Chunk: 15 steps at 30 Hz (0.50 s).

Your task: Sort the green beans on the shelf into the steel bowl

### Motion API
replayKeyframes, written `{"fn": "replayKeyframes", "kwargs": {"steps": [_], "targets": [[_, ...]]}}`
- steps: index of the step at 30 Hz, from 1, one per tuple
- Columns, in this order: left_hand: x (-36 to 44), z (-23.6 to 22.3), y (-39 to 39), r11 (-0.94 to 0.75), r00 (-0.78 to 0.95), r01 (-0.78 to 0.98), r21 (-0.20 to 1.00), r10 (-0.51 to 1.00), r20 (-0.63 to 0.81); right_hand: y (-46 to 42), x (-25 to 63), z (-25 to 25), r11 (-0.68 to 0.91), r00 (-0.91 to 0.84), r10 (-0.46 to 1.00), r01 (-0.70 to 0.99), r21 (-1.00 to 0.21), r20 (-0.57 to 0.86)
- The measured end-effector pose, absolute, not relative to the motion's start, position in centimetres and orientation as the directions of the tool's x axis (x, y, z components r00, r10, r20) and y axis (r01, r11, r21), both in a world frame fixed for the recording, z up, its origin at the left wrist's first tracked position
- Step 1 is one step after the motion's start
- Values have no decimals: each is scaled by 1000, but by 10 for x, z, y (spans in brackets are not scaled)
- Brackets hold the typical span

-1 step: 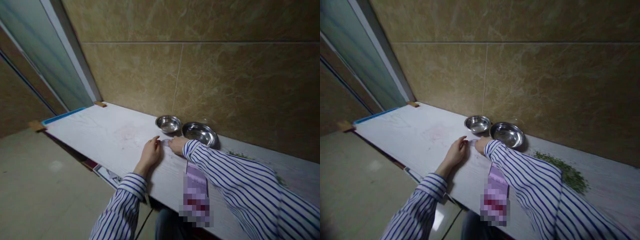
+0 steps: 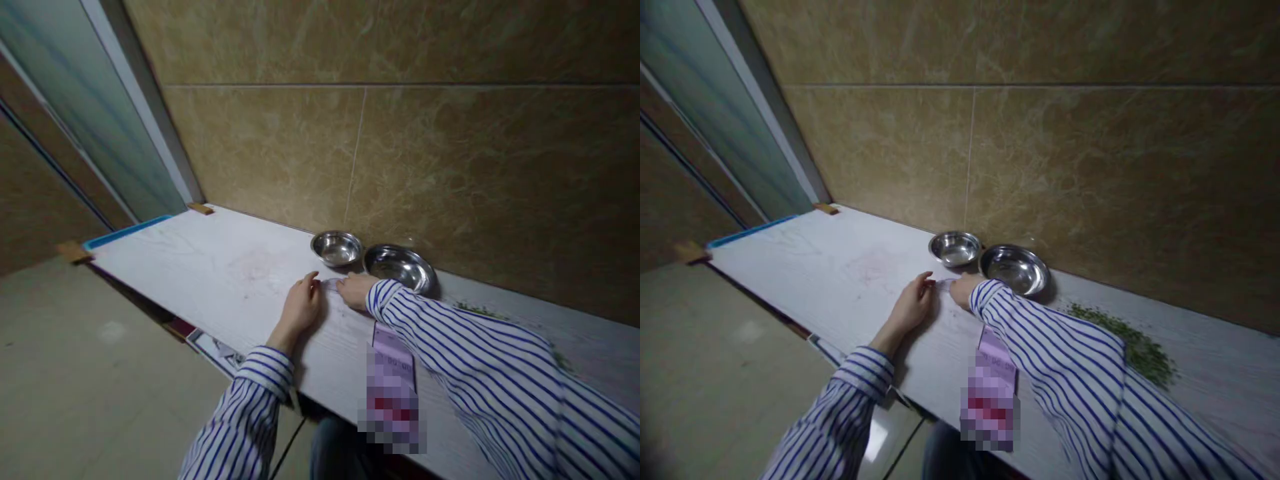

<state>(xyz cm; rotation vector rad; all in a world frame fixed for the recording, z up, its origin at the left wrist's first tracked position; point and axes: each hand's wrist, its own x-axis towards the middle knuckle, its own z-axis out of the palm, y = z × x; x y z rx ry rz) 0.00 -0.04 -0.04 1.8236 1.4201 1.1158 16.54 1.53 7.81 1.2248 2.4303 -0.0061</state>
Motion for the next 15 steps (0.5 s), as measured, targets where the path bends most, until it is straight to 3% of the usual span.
{"fn": "replayKeyframes", "kwargs": {"steps": [15], "targets": [[1,10,-1,-82,-97,219,972,990,105,3,170,75,505,-488,863,841,196,-128]]}}
